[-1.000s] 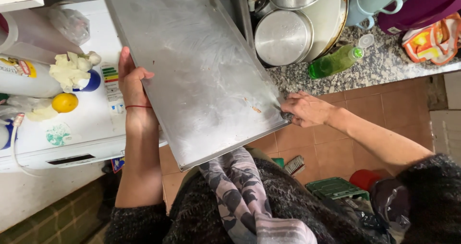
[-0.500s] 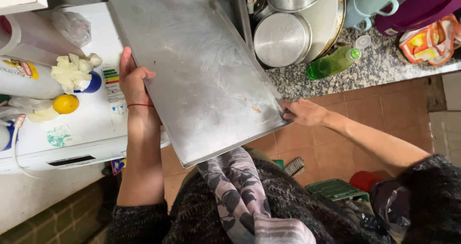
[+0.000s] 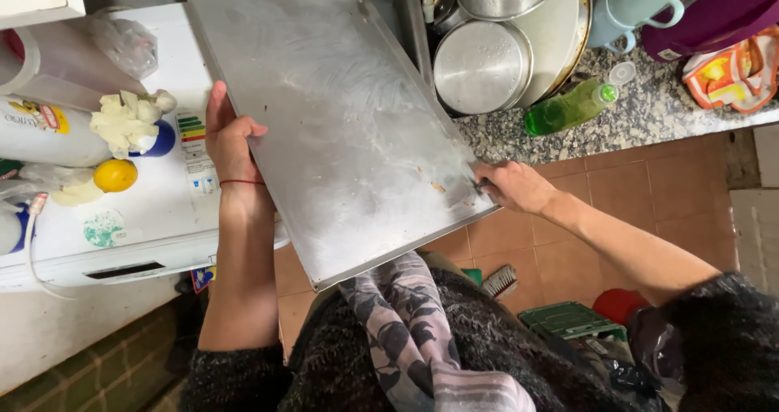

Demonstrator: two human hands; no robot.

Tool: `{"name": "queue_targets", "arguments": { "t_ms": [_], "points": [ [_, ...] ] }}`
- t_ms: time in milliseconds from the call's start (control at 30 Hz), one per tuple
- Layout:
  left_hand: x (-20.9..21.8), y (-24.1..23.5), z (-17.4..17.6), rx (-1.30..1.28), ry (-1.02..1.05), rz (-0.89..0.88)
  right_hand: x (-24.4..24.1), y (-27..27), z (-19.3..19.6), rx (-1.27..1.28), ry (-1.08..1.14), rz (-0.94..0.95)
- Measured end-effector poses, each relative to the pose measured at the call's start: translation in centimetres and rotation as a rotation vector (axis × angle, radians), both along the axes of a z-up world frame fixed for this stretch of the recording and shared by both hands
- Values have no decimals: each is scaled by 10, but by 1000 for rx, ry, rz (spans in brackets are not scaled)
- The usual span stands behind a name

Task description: Scrubbing, washing, and wiping down a large rectangular metal baking tray in a kitchen setting.

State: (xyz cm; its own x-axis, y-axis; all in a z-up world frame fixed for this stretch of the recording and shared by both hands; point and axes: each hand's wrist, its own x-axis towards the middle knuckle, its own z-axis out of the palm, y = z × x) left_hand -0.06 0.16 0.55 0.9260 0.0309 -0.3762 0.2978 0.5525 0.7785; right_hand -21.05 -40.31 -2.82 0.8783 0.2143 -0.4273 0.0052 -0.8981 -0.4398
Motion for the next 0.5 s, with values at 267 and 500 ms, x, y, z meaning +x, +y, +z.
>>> {"name": "queue_targets", "arguments": {
  "t_ms": [267, 500],
  "points": [
    [7, 5, -28, -46, -60, 32, -22, 21, -4, 85, 21, -233],
    [4, 5, -27, 4, -28, 38, -32, 86, 36, 346, -435, -193]
  ]
}}
